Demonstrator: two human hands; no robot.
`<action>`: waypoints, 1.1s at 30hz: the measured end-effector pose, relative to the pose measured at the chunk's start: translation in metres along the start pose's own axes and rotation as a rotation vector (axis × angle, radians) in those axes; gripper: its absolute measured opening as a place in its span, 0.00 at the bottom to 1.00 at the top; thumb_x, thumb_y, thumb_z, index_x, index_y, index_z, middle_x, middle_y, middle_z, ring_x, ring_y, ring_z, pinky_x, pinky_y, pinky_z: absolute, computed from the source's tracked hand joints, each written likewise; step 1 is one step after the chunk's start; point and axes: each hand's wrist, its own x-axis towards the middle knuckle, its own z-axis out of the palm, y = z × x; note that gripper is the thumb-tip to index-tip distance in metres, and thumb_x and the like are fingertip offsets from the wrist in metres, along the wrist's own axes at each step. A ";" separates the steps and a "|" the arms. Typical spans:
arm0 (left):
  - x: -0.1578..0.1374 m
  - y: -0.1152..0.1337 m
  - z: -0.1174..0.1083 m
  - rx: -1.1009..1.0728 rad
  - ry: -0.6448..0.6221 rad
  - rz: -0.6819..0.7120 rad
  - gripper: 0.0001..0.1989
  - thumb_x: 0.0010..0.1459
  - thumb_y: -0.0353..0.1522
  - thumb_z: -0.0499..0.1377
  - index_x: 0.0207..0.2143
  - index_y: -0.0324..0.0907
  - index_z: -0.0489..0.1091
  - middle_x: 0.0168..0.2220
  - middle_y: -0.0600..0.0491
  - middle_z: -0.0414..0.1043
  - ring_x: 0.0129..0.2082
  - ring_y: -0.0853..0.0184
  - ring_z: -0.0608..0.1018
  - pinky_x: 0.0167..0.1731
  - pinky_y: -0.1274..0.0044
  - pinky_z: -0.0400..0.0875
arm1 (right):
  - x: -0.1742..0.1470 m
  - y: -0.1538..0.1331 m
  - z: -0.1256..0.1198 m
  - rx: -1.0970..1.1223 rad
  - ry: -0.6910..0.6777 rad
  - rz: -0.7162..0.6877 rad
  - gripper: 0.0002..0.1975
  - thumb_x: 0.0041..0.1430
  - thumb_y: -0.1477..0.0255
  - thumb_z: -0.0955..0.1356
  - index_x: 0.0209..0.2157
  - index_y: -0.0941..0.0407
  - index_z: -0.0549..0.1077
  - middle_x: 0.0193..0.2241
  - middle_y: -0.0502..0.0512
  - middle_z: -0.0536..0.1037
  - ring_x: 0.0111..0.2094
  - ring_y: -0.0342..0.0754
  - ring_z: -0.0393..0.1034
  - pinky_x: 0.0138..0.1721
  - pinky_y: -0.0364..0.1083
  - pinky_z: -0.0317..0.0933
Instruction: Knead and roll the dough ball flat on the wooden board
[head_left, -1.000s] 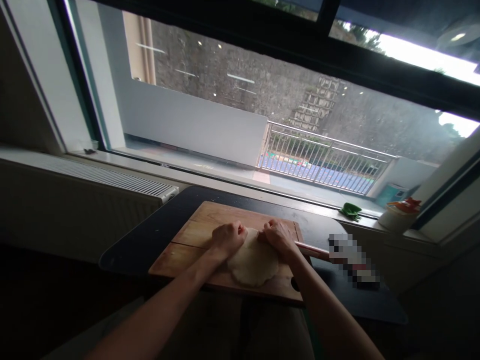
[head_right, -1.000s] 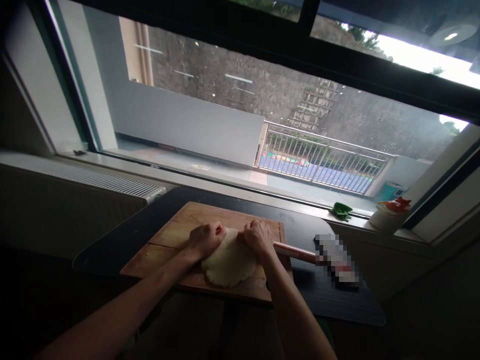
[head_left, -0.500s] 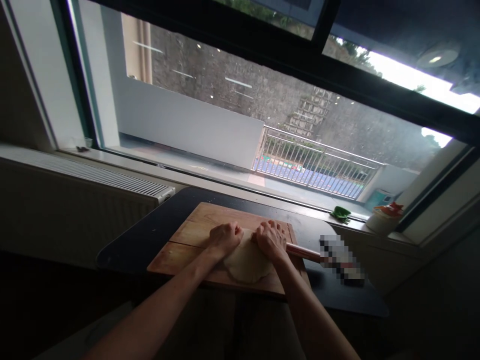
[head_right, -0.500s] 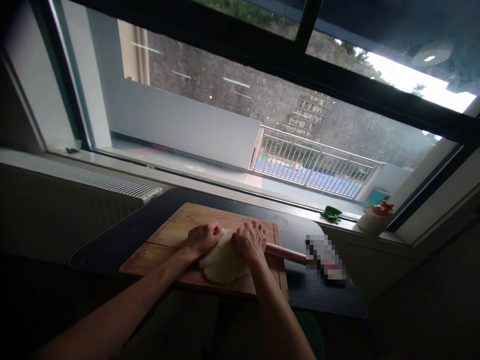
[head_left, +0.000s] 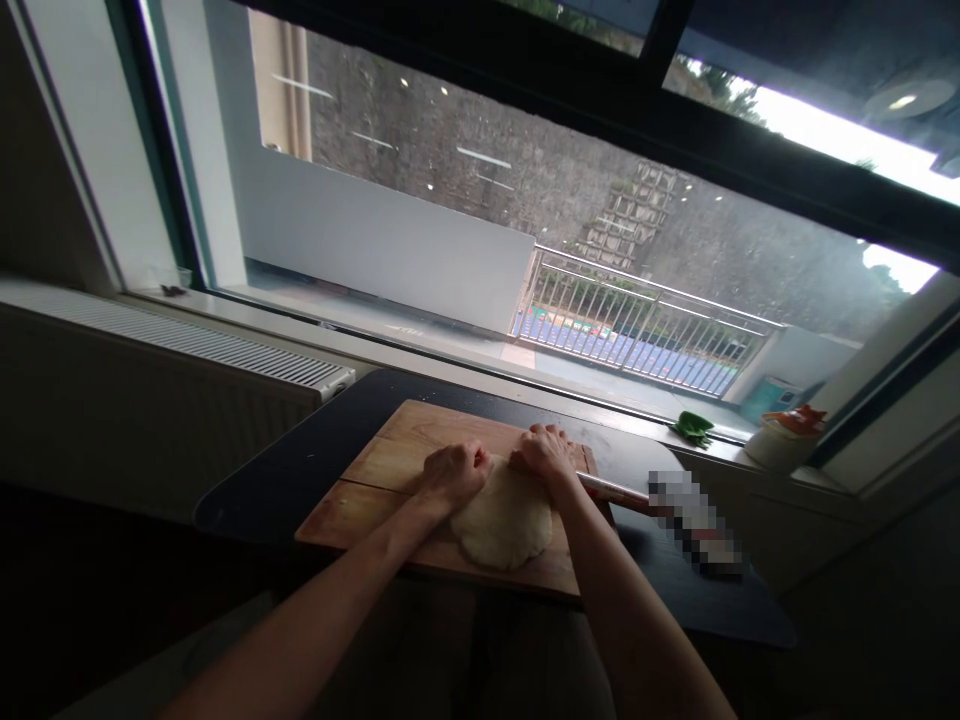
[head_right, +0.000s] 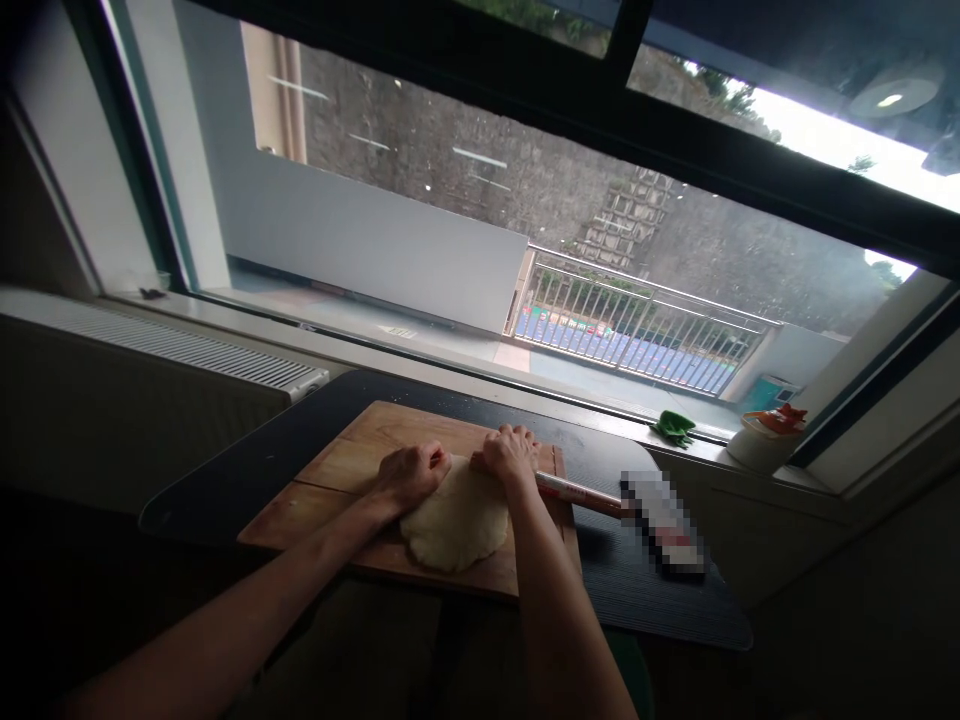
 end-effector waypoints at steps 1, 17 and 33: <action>0.000 0.000 0.000 0.000 0.003 0.007 0.17 0.57 0.42 0.45 0.34 0.43 0.69 0.33 0.49 0.75 0.34 0.64 0.75 0.33 0.76 0.63 | -0.005 0.000 0.001 0.007 0.017 -0.004 0.17 0.60 0.66 0.54 0.43 0.55 0.68 0.45 0.61 0.67 0.47 0.55 0.59 0.45 0.54 0.51; 0.003 -0.008 0.008 0.001 0.043 0.050 0.18 0.58 0.42 0.44 0.33 0.45 0.69 0.31 0.51 0.75 0.31 0.65 0.75 0.28 0.76 0.60 | 0.007 -0.003 0.005 0.012 -0.029 -0.011 0.19 0.59 0.66 0.54 0.44 0.56 0.68 0.46 0.63 0.66 0.48 0.56 0.57 0.46 0.55 0.49; -0.001 0.001 0.001 0.071 0.023 0.035 0.18 0.57 0.40 0.44 0.32 0.42 0.70 0.31 0.49 0.75 0.33 0.64 0.75 0.30 0.76 0.61 | -0.042 -0.012 0.004 -0.023 0.148 -0.078 0.19 0.59 0.66 0.52 0.41 0.54 0.70 0.44 0.60 0.67 0.47 0.54 0.56 0.47 0.52 0.46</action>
